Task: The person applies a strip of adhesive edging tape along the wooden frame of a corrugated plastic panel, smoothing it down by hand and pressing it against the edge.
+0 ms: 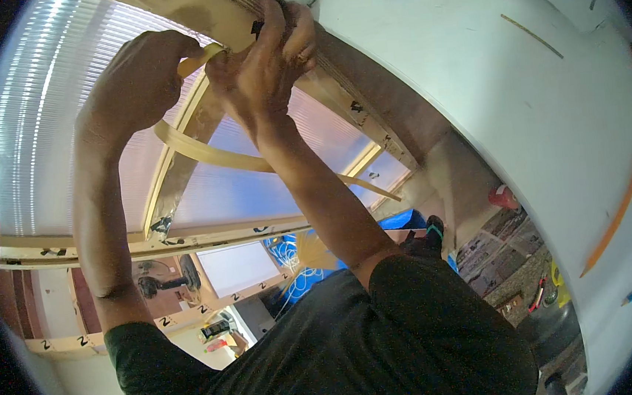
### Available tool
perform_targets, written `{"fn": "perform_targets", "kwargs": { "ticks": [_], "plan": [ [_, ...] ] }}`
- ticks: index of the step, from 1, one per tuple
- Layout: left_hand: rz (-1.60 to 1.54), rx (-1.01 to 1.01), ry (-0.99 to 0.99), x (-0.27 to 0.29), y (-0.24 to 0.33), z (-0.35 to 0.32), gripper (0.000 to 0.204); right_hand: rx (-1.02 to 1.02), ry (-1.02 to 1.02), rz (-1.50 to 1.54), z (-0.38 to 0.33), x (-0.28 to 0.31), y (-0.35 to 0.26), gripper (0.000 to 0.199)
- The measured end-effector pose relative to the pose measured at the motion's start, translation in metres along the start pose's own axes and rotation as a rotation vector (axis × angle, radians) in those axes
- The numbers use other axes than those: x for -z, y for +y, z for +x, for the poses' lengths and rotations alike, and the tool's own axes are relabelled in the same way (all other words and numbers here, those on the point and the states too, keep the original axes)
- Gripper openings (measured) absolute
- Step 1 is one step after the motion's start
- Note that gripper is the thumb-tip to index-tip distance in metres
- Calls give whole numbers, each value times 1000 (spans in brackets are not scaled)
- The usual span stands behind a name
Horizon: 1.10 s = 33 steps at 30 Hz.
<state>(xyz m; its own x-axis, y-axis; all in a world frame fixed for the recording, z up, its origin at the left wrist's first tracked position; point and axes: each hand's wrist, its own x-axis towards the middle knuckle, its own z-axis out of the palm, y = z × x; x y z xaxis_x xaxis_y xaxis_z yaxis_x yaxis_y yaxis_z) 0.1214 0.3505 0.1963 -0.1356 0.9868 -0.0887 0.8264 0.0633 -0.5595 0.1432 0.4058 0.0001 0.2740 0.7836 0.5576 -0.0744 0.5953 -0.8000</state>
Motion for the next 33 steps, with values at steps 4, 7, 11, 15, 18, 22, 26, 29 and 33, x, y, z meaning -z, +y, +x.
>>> {"fn": "perform_targets", "kwargs": {
  "ticks": [4, 7, 11, 15, 18, 22, 26, 29, 33],
  "plan": [
    [11, -23, -24, 4, 0, 7, 36, -46, -30, 160, -3, -10, 4, 95],
    [-4, -50, 93, 3, -4, 29, 31, -64, 79, 145, 5, -23, 13, 90],
    [-18, -62, 109, 2, -15, 16, 26, -45, 105, 190, -6, -30, -2, 84],
    [-31, -9, 61, 4, -3, 13, 24, -11, 54, 236, -8, -31, 6, 76],
    [-43, 13, 37, 15, 7, -13, 29, -23, 25, 267, -5, -31, 12, 73],
    [-321, -29, 139, 22, 14, -46, 40, -159, -62, 104, -5, -25, 0, 78],
    [-166, -211, 213, 8, -10, -64, 42, -38, 64, 234, 1, -23, 2, 82],
    [3, -234, 298, -3, -16, -70, 37, -29, 78, 265, 1, -23, 5, 83],
    [-87, -352, 392, -30, -32, -62, 31, -21, 35, 143, -2, -21, 5, 86]
  ]
}}
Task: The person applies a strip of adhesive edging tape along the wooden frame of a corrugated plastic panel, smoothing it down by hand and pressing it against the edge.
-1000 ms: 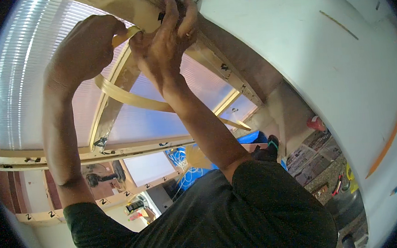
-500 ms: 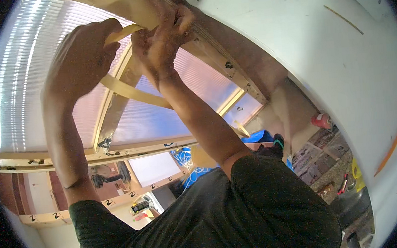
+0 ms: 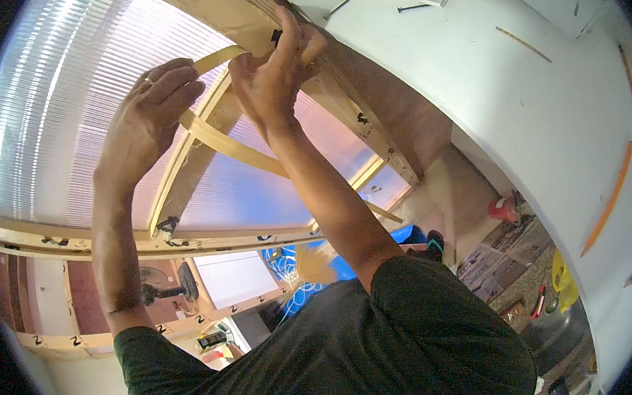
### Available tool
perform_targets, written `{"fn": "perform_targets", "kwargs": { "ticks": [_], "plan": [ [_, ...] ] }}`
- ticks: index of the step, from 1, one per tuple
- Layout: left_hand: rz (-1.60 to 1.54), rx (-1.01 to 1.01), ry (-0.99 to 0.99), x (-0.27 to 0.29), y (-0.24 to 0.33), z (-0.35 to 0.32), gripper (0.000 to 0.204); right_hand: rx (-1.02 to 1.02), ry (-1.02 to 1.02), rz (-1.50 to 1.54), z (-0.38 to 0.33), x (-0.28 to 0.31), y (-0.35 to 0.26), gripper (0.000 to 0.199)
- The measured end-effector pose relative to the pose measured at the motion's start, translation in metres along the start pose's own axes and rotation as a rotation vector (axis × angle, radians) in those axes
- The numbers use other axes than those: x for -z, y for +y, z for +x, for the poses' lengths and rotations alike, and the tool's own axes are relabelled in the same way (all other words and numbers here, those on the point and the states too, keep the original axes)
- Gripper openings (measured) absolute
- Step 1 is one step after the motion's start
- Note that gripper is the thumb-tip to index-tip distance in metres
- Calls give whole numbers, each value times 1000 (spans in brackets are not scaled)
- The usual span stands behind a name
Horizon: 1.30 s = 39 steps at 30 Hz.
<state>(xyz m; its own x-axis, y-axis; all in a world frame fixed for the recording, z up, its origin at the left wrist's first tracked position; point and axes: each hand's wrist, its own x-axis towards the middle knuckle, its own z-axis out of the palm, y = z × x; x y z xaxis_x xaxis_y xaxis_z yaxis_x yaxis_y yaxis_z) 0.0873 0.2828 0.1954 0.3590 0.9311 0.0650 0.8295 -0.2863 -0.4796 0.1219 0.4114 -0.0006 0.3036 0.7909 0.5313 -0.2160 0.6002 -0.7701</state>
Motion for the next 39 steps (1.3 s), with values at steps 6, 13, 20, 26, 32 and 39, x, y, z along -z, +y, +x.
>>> {"fn": "perform_targets", "kwargs": {
  "ticks": [6, 13, 20, 26, 32, 39],
  "plan": [
    [-419, 328, 330, -33, -4, -6, 16, -93, -80, -13, 2, 11, -12, 87],
    [-579, 807, 636, -50, 31, 18, 21, -26, -49, -61, 2, 2, -11, 89],
    [-224, 595, 665, -53, 26, 27, 40, -133, -56, -212, 5, -10, -16, 88],
    [-424, 709, 1013, -88, 59, 11, 67, -110, -229, -122, 15, 24, -3, 93],
    [-199, 593, 576, -110, 74, 12, 30, 100, -380, -11, 25, 54, 33, 83],
    [18, 680, 397, -109, 82, 35, 28, 322, -278, 29, 30, 68, 10, 46]
  ]
}}
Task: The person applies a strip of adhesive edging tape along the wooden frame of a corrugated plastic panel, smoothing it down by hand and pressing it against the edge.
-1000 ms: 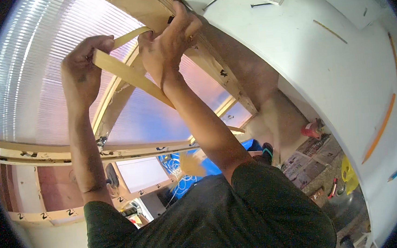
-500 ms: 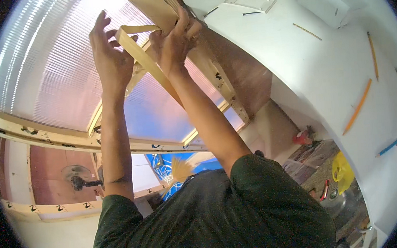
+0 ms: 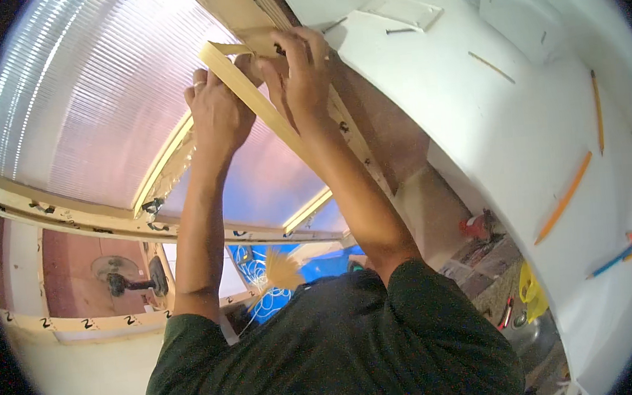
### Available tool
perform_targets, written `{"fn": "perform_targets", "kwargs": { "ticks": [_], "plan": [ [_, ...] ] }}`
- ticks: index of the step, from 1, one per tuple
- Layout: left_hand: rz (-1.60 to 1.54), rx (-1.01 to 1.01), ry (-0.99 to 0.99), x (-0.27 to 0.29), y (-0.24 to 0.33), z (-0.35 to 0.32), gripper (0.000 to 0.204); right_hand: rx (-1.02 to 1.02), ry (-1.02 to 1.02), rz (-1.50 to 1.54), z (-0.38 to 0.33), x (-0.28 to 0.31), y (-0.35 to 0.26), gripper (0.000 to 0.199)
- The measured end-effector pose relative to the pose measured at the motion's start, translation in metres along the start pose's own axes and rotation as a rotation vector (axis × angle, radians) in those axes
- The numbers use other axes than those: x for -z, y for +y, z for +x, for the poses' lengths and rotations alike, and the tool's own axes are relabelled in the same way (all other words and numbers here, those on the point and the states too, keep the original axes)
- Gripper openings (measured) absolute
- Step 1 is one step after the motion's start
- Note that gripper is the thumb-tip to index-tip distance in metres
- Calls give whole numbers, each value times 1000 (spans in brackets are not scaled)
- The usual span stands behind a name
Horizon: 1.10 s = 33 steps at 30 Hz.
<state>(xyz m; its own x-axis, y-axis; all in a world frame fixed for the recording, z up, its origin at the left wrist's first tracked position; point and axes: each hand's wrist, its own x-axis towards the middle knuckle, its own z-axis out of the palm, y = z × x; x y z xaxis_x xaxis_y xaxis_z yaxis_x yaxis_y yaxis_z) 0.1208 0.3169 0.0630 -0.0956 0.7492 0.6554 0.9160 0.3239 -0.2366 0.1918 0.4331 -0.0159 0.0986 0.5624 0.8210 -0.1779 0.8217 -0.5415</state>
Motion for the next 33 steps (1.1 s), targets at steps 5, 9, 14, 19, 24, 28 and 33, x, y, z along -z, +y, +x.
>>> {"fn": "perform_targets", "kwargs": {
  "ticks": [5, 9, 14, 19, 24, 28, 33],
  "plan": [
    [-39, 119, -17, -7, 11, 0, 31, 114, -179, 62, 24, -2, 16, 26],
    [-85, 136, 13, -10, 12, 0, 24, 261, -314, 23, 55, -12, -3, 28],
    [-159, 45, 92, -15, 1, 6, 20, 244, -503, -8, 87, -17, -22, 21],
    [-216, 27, 96, -13, -5, -7, 22, 520, -655, -199, 97, -9, -32, 22],
    [-225, 85, 164, -25, 0, -15, 29, 283, -718, -45, 90, -2, -30, 24],
    [-248, 110, 230, -35, 0, -20, 31, 315, -702, -183, 84, -3, -40, 28],
    [-354, 118, 235, -20, -3, -27, 34, 481, -702, -404, 87, -5, -49, 31]
  ]
}}
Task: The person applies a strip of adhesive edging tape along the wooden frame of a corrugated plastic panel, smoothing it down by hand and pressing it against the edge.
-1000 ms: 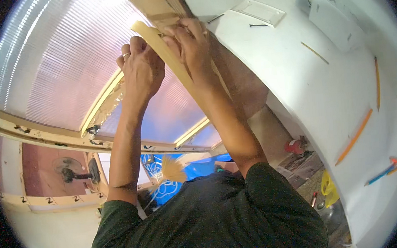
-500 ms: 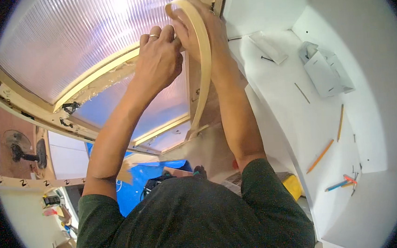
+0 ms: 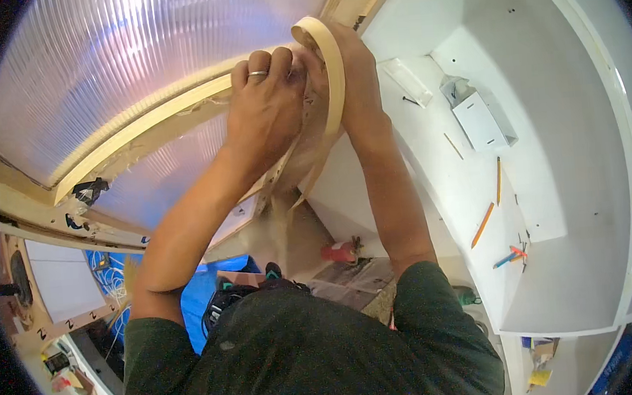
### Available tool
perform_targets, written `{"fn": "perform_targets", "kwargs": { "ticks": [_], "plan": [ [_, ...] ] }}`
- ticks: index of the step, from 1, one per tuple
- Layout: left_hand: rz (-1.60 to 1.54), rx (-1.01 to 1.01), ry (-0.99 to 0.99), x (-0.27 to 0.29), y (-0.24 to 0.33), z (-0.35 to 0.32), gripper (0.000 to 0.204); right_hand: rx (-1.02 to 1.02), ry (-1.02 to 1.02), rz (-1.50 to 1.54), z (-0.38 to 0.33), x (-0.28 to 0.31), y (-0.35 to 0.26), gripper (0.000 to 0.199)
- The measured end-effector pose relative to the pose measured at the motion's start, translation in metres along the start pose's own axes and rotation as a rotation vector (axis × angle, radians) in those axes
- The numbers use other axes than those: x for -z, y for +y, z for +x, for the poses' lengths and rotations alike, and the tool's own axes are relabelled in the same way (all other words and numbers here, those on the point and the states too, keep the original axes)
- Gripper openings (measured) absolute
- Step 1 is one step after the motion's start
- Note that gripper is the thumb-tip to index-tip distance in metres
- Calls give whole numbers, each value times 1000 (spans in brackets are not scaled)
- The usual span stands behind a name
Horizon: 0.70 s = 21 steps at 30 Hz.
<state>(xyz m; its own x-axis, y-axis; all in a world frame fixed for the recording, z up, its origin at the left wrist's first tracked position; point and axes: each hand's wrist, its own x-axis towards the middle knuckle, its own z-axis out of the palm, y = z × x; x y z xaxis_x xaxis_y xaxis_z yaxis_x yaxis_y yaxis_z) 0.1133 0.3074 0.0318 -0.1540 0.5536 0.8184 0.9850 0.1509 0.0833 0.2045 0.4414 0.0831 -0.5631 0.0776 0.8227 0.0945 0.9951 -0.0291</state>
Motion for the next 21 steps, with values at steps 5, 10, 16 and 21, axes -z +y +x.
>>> {"fn": "perform_targets", "kwargs": {
  "ticks": [5, 10, 16, 21],
  "plan": [
    [91, 54, 46, 14, -15, -16, 39, -62, 45, -111, -15, -22, -2, 30],
    [168, 4, 49, 5, -21, -21, 40, -54, 174, -61, -22, -31, -6, 23],
    [216, -19, 136, -1, -22, -19, 33, -16, 210, -69, -27, -38, -4, 19],
    [171, 1, 79, 4, -25, -22, 44, -66, 164, -15, -31, -33, -8, 22]
  ]
}}
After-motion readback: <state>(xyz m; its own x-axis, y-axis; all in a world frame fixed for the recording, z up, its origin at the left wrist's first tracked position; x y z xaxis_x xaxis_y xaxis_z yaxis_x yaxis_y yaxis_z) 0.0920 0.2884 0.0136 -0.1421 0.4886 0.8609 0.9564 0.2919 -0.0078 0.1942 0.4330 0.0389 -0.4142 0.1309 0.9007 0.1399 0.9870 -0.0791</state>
